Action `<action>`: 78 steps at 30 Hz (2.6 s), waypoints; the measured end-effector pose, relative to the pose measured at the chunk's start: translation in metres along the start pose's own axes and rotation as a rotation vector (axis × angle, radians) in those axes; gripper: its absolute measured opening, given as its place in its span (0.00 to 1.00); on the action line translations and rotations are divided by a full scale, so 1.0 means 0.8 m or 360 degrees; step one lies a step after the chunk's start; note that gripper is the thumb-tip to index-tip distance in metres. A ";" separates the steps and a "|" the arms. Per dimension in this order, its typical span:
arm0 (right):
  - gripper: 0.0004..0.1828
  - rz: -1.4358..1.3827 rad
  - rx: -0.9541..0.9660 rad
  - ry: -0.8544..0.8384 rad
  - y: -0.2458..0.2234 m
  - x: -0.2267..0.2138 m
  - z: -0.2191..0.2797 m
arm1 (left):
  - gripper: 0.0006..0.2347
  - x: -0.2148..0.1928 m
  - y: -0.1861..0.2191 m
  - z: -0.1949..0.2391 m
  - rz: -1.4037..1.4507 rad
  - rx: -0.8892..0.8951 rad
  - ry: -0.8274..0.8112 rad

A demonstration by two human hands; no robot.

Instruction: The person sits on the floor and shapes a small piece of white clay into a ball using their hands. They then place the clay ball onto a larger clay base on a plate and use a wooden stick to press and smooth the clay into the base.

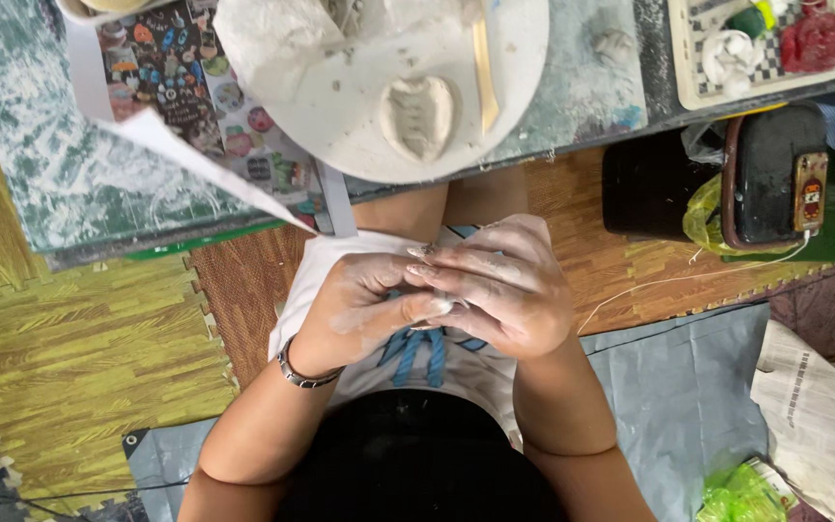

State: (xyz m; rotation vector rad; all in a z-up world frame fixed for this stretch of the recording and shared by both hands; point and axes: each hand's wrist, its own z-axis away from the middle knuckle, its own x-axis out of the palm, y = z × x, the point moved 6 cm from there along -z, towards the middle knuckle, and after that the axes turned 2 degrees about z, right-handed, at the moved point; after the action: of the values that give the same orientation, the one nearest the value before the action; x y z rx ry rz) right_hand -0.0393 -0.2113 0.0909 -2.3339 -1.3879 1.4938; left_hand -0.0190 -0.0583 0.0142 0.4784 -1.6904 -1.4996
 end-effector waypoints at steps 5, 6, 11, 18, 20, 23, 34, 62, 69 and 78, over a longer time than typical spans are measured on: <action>0.25 -0.0030 0.0026 0.0120 -0.045 -0.025 0.035 | 0.09 0.043 0.005 0.036 -0.0066 0.0025 0.0085; 0.25 -0.0016 0.0011 0.0153 -0.051 -0.032 0.038 | 0.09 0.050 0.011 0.041 -0.0151 0.0061 0.0090; 0.21 -0.0075 -0.0040 0.0254 -0.072 -0.046 0.050 | 0.09 0.072 0.037 0.053 -0.0432 0.0232 0.0098; 0.23 -0.0075 -0.0064 0.0241 -0.068 -0.036 0.057 | 0.10 0.068 0.018 0.056 -0.0044 0.0018 0.0099; 0.22 -0.0187 -0.0072 0.0257 -0.064 -0.034 0.057 | 0.11 0.066 0.012 0.055 0.0038 0.0025 0.0088; 0.25 -0.0284 -0.0047 0.0241 -0.058 -0.031 0.060 | 0.11 0.062 0.006 0.057 -0.0022 0.0083 0.0089; 0.24 0.0053 0.0055 0.0169 -0.053 -0.036 0.058 | 0.11 0.060 0.018 0.046 -0.0379 0.0190 0.0129; 0.30 -0.0170 0.0117 0.0125 -0.038 -0.028 0.057 | 0.09 0.062 -0.008 0.037 0.0048 0.0088 0.0072; 0.19 -0.0050 0.0090 0.0282 -0.043 -0.033 0.055 | 0.10 0.065 -0.002 0.038 0.0085 0.0085 0.0043; 0.18 0.0121 0.0081 0.0185 -0.049 -0.025 0.047 | 0.08 0.059 0.016 0.040 -0.0459 0.0277 0.0213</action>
State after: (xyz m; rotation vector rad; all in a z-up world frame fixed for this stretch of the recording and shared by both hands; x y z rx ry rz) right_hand -0.0958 -0.2167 0.1033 -2.4252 -1.2328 1.3689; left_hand -0.0693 -0.0694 0.0423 0.9287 -1.7068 -1.4870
